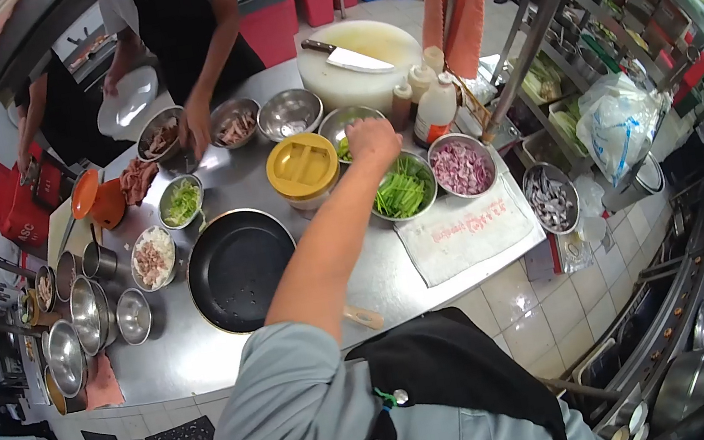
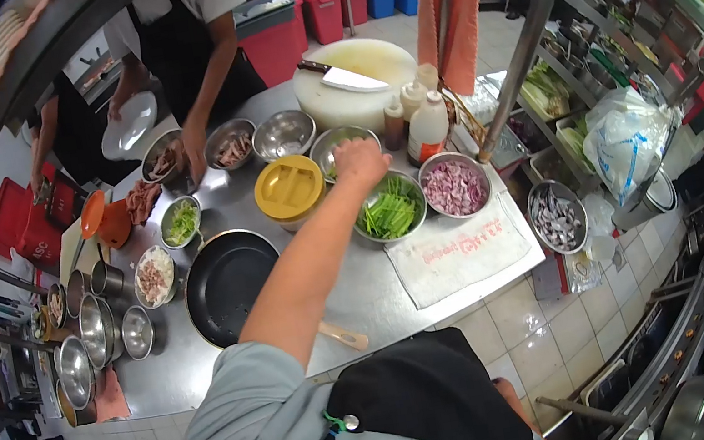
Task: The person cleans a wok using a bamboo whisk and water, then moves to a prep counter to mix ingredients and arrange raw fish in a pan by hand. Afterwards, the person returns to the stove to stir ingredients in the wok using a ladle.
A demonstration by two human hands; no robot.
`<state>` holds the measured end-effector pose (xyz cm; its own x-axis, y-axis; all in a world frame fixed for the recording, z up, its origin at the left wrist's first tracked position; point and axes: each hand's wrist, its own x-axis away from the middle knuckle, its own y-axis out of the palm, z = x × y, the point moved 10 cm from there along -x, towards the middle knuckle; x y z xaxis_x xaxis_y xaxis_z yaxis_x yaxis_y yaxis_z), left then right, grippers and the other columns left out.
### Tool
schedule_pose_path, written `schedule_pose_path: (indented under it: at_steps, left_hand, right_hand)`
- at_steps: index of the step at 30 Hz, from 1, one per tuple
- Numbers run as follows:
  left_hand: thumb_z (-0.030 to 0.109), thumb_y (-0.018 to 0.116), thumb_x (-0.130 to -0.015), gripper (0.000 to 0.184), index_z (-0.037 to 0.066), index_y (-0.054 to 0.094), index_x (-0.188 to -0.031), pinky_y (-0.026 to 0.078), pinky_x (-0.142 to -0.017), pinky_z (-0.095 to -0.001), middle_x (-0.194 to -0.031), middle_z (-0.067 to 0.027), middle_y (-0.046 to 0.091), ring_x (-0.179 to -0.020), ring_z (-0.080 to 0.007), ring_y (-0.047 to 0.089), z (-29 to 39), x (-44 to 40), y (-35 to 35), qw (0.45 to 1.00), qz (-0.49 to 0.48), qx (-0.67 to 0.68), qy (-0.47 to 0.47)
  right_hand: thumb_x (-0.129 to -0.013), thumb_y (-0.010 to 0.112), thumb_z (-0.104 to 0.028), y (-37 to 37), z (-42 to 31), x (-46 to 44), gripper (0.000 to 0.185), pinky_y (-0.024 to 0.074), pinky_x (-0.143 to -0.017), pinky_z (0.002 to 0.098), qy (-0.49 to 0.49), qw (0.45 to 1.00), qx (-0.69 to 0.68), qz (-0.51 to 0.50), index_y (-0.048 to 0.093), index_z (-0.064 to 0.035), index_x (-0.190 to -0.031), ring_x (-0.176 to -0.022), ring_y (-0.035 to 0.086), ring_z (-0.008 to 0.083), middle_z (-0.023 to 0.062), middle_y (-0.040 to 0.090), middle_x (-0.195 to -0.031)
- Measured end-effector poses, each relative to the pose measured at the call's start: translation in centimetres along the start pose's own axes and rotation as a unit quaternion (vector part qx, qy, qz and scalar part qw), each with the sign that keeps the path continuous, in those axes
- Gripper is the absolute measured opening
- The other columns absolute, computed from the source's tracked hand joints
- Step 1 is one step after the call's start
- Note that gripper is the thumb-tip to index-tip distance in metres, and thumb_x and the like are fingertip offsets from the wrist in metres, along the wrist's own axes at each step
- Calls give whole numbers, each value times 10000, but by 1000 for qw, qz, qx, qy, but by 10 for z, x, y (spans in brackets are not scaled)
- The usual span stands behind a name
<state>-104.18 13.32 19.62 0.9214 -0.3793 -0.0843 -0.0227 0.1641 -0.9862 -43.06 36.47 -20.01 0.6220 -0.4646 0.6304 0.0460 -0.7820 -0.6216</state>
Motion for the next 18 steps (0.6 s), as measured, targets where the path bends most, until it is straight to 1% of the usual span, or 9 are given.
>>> schedule_pose_path:
  at_steps: [3, 6, 8, 12, 15, 18]
  left_hand:
    - [302, 602, -990, 328, 115, 754, -1213, 454, -1019, -460, -1297, -107, 720, -1232, -276, 661, -3, -6, 26, 992, -123, 26, -30]
    - [251, 587, -987, 307, 123, 764, -1202, 452, -1006, -463, -1301, -95, 724, -1222, -273, 678, -15, -23, 54, 988, -130, 39, -68]
    - [217, 582, -980, 285, 129, 778, -1168, 450, -1000, -472, -1259, -83, 743, -1185, -263, 696, -17, -31, 62, 992, -110, 26, -54]
    - [166, 571, -963, 266, 138, 796, -1102, 449, -992, -484, -1162, -64, 774, -1116, -257, 723, -7, -20, 32, 999, -36, 1, -5]
    - [151, 594, -925, 235, 135, 800, -1035, 450, -987, -503, -1081, -75, 782, -1084, -267, 722, 0, 6, -10, 999, 17, 13, 36]
    - [134, 590, -908, 195, 111, 776, -958, 454, -945, -502, -1009, -104, 769, -1033, -282, 706, 18, 44, -58, 987, 102, 40, 118]
  right_hand:
    - [-977, 648, -248, -6, -11, 4, 289, 568, -713, 370, 41, 998, -39, -9, 684, -28, -1161, -805, 702, 238, 114, 737, -927]
    - [-976, 649, -247, -13, -27, 7, 292, 567, -714, 367, 82, 992, -94, -13, 685, -25, -1161, -804, 702, 238, 115, 739, -928]
    - [-975, 650, -247, -18, -37, 8, 294, 567, -715, 366, 95, 988, -121, -11, 686, -22, -1162, -803, 701, 239, 117, 740, -929]
    - [-973, 652, -245, -22, -43, 15, 299, 566, -716, 363, 92, 988, -122, -9, 687, -18, -1163, -801, 701, 239, 119, 743, -930]
    - [-972, 653, -244, -12, -24, 10, 302, 565, -718, 361, 69, 994, -82, -8, 688, -14, -1164, -800, 701, 239, 121, 745, -931]
    - [-971, 654, -244, 0, 17, -9, 305, 565, -719, 358, 27, 999, -28, 9, 689, -10, -1164, -798, 700, 239, 122, 746, -932]
